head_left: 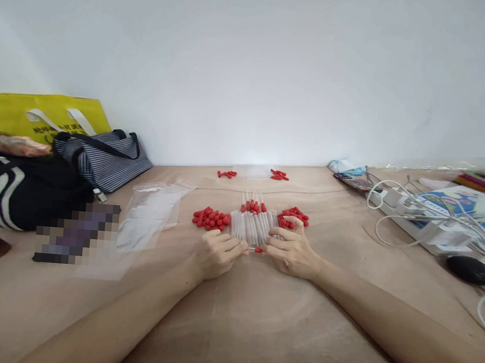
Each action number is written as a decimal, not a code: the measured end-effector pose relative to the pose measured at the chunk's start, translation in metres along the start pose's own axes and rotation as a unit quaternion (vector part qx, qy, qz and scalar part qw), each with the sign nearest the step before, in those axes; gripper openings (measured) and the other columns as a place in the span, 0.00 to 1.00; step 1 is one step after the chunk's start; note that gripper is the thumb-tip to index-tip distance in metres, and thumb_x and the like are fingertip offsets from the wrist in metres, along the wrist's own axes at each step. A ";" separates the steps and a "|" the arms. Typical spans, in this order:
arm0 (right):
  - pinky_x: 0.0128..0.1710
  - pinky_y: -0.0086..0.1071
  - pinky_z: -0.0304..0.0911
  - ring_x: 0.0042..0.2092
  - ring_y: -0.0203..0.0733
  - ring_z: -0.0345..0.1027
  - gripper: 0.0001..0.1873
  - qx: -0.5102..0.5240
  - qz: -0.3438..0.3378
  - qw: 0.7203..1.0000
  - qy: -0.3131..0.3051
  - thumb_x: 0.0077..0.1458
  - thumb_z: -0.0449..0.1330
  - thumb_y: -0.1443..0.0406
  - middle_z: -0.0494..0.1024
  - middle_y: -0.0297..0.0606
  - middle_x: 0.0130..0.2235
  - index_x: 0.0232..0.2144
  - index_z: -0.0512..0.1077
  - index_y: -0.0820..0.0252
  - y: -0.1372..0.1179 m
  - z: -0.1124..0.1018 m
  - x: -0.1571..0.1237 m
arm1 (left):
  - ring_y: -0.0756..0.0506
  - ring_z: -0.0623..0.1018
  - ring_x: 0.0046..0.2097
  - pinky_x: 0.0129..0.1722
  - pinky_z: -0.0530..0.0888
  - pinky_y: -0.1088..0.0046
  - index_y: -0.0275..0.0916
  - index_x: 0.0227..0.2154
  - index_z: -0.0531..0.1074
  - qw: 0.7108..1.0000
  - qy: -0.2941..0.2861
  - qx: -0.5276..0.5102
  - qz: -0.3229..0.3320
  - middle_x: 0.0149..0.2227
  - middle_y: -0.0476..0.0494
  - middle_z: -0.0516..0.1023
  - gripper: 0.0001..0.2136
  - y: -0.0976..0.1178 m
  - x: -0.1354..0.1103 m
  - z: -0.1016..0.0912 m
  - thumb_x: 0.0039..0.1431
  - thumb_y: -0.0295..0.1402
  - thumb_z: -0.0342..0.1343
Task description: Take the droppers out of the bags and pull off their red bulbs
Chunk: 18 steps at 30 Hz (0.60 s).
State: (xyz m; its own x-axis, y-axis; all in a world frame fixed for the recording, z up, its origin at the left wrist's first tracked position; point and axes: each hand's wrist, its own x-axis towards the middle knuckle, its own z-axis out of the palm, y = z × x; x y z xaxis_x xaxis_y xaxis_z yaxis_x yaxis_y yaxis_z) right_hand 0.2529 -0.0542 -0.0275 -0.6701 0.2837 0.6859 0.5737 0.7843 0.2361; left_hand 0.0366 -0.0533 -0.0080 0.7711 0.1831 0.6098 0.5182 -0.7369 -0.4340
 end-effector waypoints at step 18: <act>0.37 0.34 0.49 0.30 0.37 0.64 0.15 0.046 0.414 0.907 0.064 0.57 0.46 0.60 0.73 0.36 0.30 0.35 0.70 0.57 0.053 -0.004 -0.017 | 0.48 0.71 0.33 0.35 0.70 0.73 0.32 0.47 0.65 0.967 -0.006 -0.042 -0.250 0.32 0.42 0.68 0.16 -0.022 -0.012 0.015 0.57 0.23 0.40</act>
State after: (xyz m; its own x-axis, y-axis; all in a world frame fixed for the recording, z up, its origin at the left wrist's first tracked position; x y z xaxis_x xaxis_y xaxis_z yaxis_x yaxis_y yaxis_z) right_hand 0.2965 -0.0197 -0.0237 0.0348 0.7345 0.6777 0.8097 0.3768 -0.4500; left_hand 0.0217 -0.0301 -0.0156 0.4365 0.5381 0.7210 0.7962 -0.6043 -0.0311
